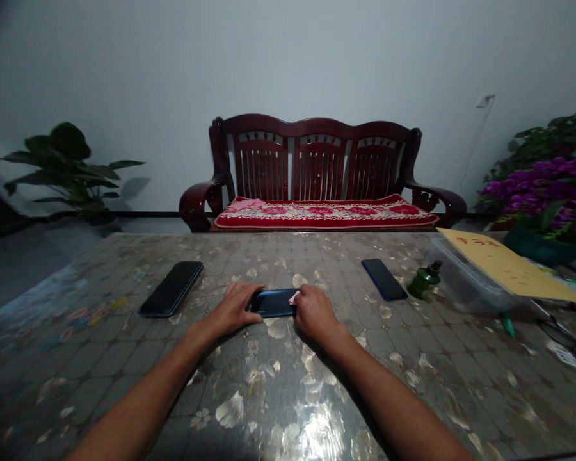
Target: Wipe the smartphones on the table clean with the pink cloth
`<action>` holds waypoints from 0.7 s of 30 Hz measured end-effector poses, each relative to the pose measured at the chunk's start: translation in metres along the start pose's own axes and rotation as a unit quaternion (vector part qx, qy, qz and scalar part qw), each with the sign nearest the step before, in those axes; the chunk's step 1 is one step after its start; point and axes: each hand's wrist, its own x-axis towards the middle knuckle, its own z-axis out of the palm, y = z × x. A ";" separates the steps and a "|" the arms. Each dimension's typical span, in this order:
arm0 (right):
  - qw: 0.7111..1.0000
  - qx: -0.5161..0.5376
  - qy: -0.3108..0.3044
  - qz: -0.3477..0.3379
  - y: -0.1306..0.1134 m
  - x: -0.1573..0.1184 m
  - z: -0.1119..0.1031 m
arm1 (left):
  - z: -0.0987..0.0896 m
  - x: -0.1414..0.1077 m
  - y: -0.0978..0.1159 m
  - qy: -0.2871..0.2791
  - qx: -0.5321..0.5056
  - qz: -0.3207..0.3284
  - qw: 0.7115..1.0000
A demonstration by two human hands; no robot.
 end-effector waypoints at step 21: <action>1.000 -0.006 0.015 -0.015 0.035 0.008 -0.002 | 0.001 -0.002 -0.001 0.001 -0.011 -0.009 1.000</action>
